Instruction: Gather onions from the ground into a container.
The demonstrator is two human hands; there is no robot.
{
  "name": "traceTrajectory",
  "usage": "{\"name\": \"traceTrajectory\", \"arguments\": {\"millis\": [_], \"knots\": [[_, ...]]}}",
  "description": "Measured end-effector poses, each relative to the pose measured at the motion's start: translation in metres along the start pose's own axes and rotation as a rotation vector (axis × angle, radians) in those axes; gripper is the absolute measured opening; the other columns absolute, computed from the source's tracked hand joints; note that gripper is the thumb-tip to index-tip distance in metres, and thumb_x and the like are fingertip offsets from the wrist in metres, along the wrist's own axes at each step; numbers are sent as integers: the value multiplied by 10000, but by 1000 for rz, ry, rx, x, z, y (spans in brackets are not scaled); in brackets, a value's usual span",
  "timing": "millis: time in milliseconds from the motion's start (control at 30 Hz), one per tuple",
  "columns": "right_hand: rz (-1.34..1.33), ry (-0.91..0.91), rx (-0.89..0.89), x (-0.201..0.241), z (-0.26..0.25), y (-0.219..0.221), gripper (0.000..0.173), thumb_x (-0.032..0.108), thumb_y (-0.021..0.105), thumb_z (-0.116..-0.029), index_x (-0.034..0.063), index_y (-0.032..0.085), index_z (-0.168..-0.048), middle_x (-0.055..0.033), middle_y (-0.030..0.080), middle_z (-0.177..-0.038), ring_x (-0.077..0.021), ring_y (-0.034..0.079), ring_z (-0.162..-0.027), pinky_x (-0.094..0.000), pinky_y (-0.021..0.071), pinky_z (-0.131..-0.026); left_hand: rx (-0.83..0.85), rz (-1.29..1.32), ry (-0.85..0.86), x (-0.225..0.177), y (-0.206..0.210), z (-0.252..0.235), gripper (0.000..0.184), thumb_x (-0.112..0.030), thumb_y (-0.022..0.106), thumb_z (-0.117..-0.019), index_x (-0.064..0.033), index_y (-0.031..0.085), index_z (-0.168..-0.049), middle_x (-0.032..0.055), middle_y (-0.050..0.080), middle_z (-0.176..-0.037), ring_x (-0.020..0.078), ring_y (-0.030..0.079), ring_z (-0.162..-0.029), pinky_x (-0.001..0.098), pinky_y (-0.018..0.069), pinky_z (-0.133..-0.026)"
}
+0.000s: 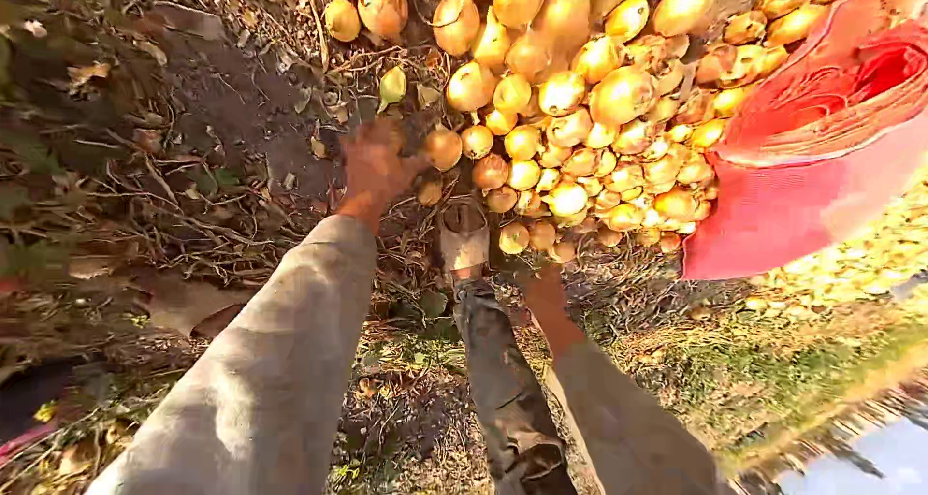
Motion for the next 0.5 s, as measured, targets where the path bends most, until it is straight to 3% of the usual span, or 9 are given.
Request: {"name": "traceTrajectory", "arguments": {"millis": [67, 133, 200, 267, 300, 333, 367, 433, 500], "knots": [[-252, 157, 11, -13, -61, 15, 722, 334, 749, -932, 64, 411, -1510, -273, 551, -1390, -436, 625, -1164, -626, 563, -885, 6, -110, -27, -34, 37, -31, 898, -632, 836, -704, -179, 576, -1434, 219, 455, -1530, 497, 359, -1431, 743, 325, -1095], [-456, 233, 116, -8, -97, 41, 804, 376, 756, -920, 57, 347, -1533, -252, 519, -1430, -411, 613, -1196, -592, 575, -891, 0, -251, -95, -46, 71, -37, 975, -685, 825, -641, -221, 550, -1453, 231, 433, -1540, 560, 293, -1444, 806, 386, -990], [-560, 271, 81, -1, -116, 57, 841, 341, 813, -868, 12, 377, -1507, -261, 545, -1391, -397, 615, -1191, -585, 571, -911, -75, -300, -126, -46, 92, -32, 996, -624, 837, -656, -198, 508, -1494, 246, 481, -1497, 549, 395, -1385, 780, 385, -1014], [-630, 282, 19, 1, -113, 60, 911, 329, 853, -821, 65, 333, -1522, -256, 598, -1274, -370, 670, -998, -556, 589, -778, -108, -229, -150, -40, 94, -29, 998, -574, 851, -671, -190, 485, -1517, 195, 556, -1443, 440, 504, -1334, 700, 380, -1081], [-685, 266, 29, 0, -105, 56, 944, 342, 852, -824, 106, 290, -1545, -251, 611, -1235, -352, 683, -904, -534, 594, -715, -72, -120, -173, -39, 93, -22, 976, -526, 862, -697, -192, 469, -1526, 169, 592, -1408, 374, 569, -1281, 644, 431, -1066], [-771, 235, 67, 1, -98, 50, 912, 347, 817, -864, 124, 272, -1560, -239, 617, -1237, -338, 699, -891, -518, 612, -711, 5, 22, -179, -43, 93, -16, 922, -487, 858, -744, -191, 456, -1519, 157, 629, -1345, 330, 645, -1181, 597, 539, -972], [-900, 179, 114, 4, -91, 45, 789, 334, 748, -934, 119, 300, -1547, -218, 622, -1244, -316, 709, -915, -496, 625, -730, 120, 178, -178, -53, 95, -9, 868, -439, 841, -794, -180, 435, -1516, 172, 633, -1305, 330, 683, -1100, 580, 598, -880], [-1185, 64, 211, 15, -86, 40, 567, 342, 570, -1039, 81, 389, -1508, -189, 593, -1336, -306, 664, -1113, -514, 603, -875, 331, 336, -147, -86, 110, 1, 780, -363, 808, -820, -149, 455, -1481, 192, 640, -1255, 338, 697, -1028, 559, 618, -805], [-1314, 52, 303, 35, -88, 38, 635, 536, 381, -1056, 133, 343, -1545, -156, 466, -1512, -331, 529, -1331, -588, 519, -1003, 428, 261, -105, -111, 133, 1, 776, -403, 816, -823, -135, 479, -1470, 183, 641, -1278, 329, 677, -1079, 556, 600, -843]]}}
Point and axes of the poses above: each hand's wrist, its own z-axis away from the middle knuckle, its own y-axis out of the palm, x = y × z, the point moved 4 cm from there along -z, towards the middle knuckle
